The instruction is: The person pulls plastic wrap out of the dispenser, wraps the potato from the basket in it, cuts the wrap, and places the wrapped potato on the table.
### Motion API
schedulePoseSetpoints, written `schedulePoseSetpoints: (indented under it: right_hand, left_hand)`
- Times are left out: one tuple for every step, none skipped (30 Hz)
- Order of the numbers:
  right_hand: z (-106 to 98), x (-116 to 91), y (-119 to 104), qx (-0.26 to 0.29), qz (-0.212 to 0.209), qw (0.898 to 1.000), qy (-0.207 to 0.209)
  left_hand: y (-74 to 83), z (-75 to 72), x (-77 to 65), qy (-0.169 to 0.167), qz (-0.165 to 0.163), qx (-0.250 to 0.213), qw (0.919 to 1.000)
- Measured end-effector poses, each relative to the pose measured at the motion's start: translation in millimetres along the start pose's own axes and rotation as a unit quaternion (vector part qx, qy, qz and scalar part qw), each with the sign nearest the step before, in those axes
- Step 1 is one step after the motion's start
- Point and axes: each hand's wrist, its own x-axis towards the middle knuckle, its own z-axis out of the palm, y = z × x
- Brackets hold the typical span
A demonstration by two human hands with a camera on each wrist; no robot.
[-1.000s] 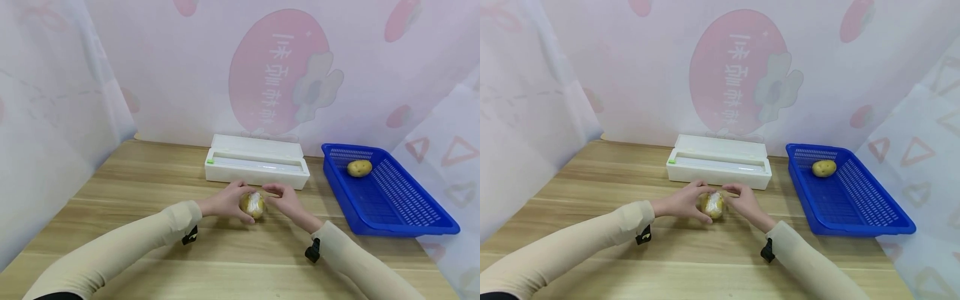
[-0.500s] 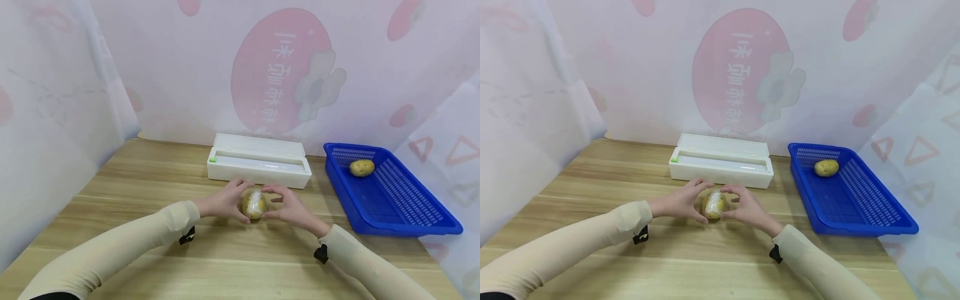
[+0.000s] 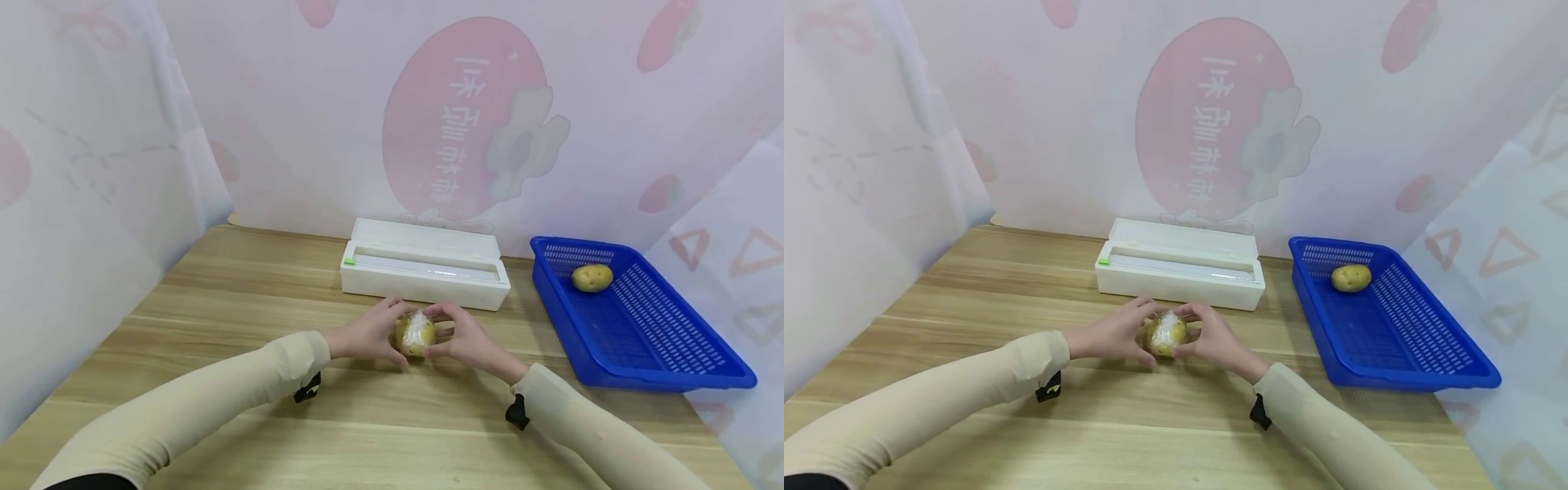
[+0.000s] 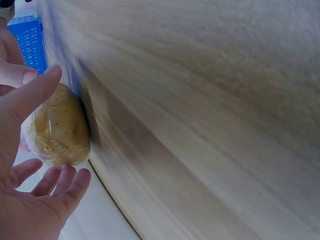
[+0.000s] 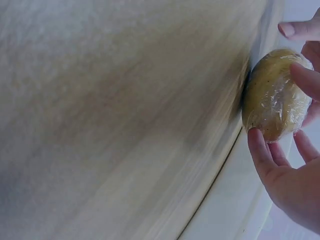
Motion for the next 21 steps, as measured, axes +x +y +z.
schedulePoseSetpoints:
  right_hand:
    - [0, 0, 1, 0.005, 0.001, 1.000, -0.001]
    - [0, 0, 1, 0.012, 0.002, 1.000, 0.000]
    - [0, 0, 1, 0.021, 0.005, 1.000, 0.000]
    - [-1, 0, 2, 0.030, 0.008, 1.000, 0.002]
    - [-1, 0, 3, 0.038, 0.010, 0.999, 0.005]
    - [-2, -1, 3, 0.048, 0.016, 0.999, 0.007]
    - [-3, -1, 4, 0.059, 0.022, 0.998, 0.008]
    - [-4, -1, 4, 0.069, 0.029, 0.997, 0.009]
    - [-6, -2, 4, 0.078, 0.035, 0.996, 0.007]
    - [-7, -2, 4, 0.086, 0.041, 0.995, 0.006]
    - [-8, -3, 3, 0.094, 0.048, 0.994, 0.004]
    - [-9, -3, 2, 0.102, 0.056, 0.993, 0.000]
    - [-10, -4, 1, 0.109, 0.062, 0.992, -0.003]
    - [-11, -4, 0, 0.117, 0.067, 0.991, -0.005]
    - [-11, -5, -1, 0.123, 0.073, 0.990, -0.007]
    - [-11, -5, -2, 0.129, 0.077, 0.989, -0.007]
    - [-12, -5, -3, 0.135, 0.082, 0.987, -0.007]
    - [-11, -5, -4, 0.143, 0.087, 0.986, -0.006]
    - [-11, -5, -4, 0.150, 0.090, 0.985, -0.005]
    - [-10, -6, -5, 0.159, 0.093, 0.983, -0.004]
    - [-9, -6, -6, 0.164, 0.096, 0.982, -0.003]
  left_hand:
    - [-0.4, -0.4, -0.1, 0.003, -0.002, -0.001, 1.0000]
    - [-0.7, -0.9, -0.1, 0.005, -0.006, -0.002, 1.0000]
    - [-0.8, -1.6, 0.0, 0.006, -0.008, -0.006, 0.9999]
    - [-0.9, -2.2, 0.0, 0.007, -0.009, -0.011, 0.9999]
    - [-1.0, -2.9, 0.1, 0.006, -0.010, -0.018, 0.9998]
    - [-1.0, -3.6, 0.3, 0.006, -0.010, -0.027, 0.9996]
    - [-1.2, -4.3, 0.4, 0.004, -0.008, -0.038, 0.9992]
    - [-1.2, -4.9, 0.5, 0.001, -0.006, -0.047, 0.9989]
    - [-1.3, -5.5, 0.7, -0.001, -0.003, -0.057, 0.9984]
    - [-1.4, -5.7, 1.0, -0.004, -0.002, -0.066, 0.9978]
    - [-1.6, -5.9, 1.1, -0.005, -0.002, -0.074, 0.9972]
    - [-1.6, -6.2, 1.2, -0.005, -0.001, -0.080, 0.9968]
    - [-1.5, -6.3, 1.2, -0.003, 0.001, -0.084, 0.9965]
    - [-1.0, -6.6, 0.8, -0.001, 0.001, -0.086, 0.9963]
    - [-0.5, -7.0, 0.6, 0.001, 0.001, -0.089, 0.9960]
    - [0.2, -7.3, 0.2, 0.003, 0.001, -0.091, 0.9959]
    - [0.8, -7.6, -0.2, 0.006, 0.001, -0.092, 0.9958]
    - [1.2, -7.7, -0.7, 0.008, -0.001, -0.092, 0.9957]
    - [1.9, -7.9, -1.0, 0.010, -0.006, -0.093, 0.9956]
    - [2.8, -8.2, -1.3, 0.011, -0.012, -0.094, 0.9954]
    - [3.6, -8.7, -1.7, 0.014, -0.019, -0.093, 0.9954]
